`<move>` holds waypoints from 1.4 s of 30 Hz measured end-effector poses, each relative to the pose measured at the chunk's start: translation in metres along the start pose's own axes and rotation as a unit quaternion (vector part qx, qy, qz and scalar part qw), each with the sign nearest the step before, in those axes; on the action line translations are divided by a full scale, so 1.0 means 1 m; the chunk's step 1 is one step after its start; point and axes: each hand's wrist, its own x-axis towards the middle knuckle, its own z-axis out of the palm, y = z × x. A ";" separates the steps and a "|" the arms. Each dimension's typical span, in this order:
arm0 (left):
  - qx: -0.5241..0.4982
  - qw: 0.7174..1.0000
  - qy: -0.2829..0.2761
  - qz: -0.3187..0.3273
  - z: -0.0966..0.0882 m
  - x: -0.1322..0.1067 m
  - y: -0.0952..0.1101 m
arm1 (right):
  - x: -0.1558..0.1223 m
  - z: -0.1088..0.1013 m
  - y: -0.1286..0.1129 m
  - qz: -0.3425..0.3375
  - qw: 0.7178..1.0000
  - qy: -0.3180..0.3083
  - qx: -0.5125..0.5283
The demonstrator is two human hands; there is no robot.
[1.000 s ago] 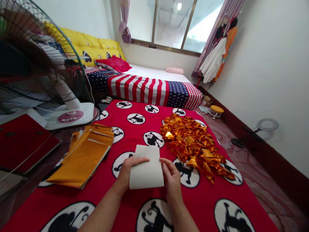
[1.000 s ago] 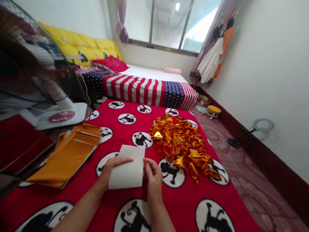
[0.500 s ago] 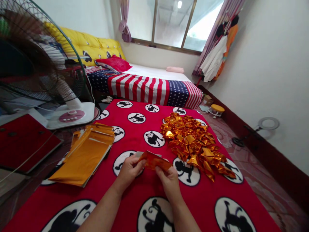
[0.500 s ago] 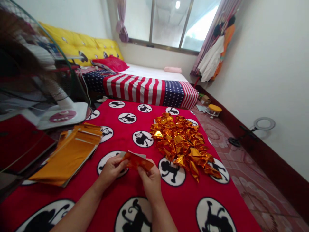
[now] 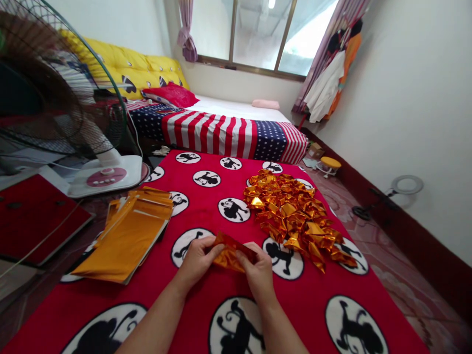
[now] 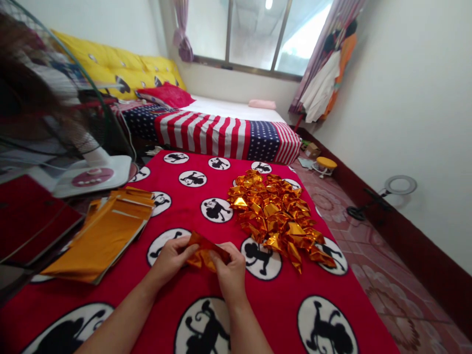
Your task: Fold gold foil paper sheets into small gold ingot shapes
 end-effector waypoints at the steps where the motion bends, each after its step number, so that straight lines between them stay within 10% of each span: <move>1: -0.004 1.000 0.005 -0.001 0.000 0.000 -0.001 | 0.000 0.000 0.001 0.017 0.999 0.000 0.030; 17: -0.054 0.996 0.027 -0.062 0.003 0.001 -0.007 | 0.000 -0.006 0.000 -0.066 0.995 0.076 0.006; 42: -0.056 0.998 0.033 -0.022 0.003 0.003 -0.007 | 0.002 -0.003 0.004 0.000 0.999 0.032 0.017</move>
